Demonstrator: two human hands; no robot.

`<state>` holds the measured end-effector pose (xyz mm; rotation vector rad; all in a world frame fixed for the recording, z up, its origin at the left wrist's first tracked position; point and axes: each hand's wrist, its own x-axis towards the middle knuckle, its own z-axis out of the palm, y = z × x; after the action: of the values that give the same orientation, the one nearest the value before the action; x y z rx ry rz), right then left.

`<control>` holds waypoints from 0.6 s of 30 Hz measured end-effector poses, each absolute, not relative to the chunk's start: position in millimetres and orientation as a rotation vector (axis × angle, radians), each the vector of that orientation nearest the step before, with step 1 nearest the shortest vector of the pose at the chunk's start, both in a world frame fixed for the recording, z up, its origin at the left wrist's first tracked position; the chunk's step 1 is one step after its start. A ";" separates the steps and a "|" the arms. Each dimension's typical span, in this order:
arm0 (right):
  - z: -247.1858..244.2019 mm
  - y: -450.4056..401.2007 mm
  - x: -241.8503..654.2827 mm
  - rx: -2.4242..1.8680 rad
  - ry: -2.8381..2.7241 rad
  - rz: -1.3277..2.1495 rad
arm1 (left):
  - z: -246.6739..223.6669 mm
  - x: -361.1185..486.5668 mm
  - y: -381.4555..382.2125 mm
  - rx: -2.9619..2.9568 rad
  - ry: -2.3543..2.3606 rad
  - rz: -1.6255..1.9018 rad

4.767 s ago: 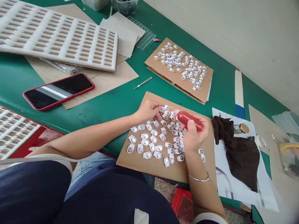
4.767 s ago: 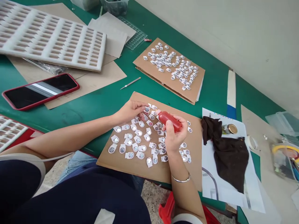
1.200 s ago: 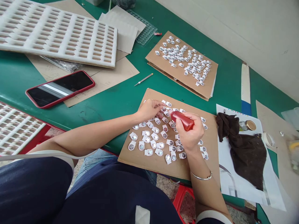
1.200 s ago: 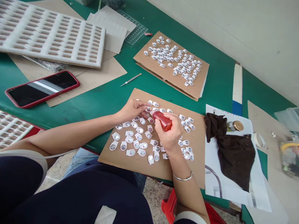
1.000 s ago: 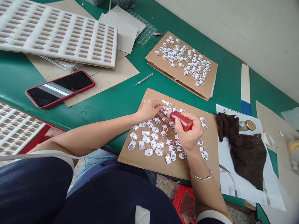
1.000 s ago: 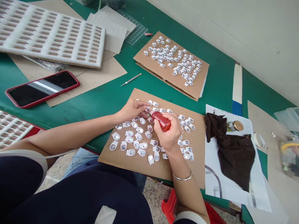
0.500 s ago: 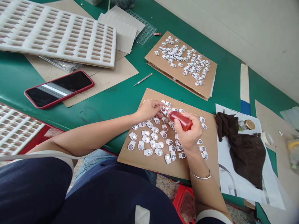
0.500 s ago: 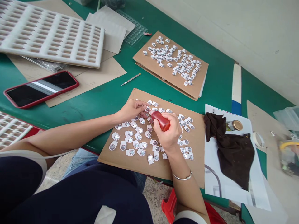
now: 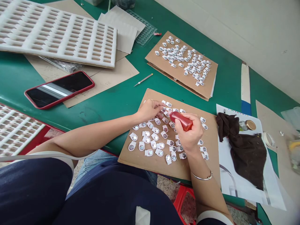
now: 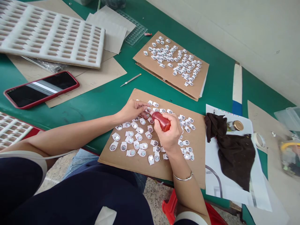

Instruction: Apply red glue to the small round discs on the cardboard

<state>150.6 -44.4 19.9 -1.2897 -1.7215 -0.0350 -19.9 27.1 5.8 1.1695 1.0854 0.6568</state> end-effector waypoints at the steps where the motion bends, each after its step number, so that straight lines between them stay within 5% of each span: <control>1: 19.6 -44.2 150.7 -1.291 -1.721 -0.035 | 5.9 -19.9 27.1 1.173 1.087 0.655; 18: 18.3 -44.9 152.9 -1.330 -1.736 -0.067 | -2.2 -20.7 28.1 1.192 1.071 0.663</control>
<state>152.9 -44.9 18.3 -1.3300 -1.7360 -0.0670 -20.7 28.1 -2.2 1.1918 1.0712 0.6626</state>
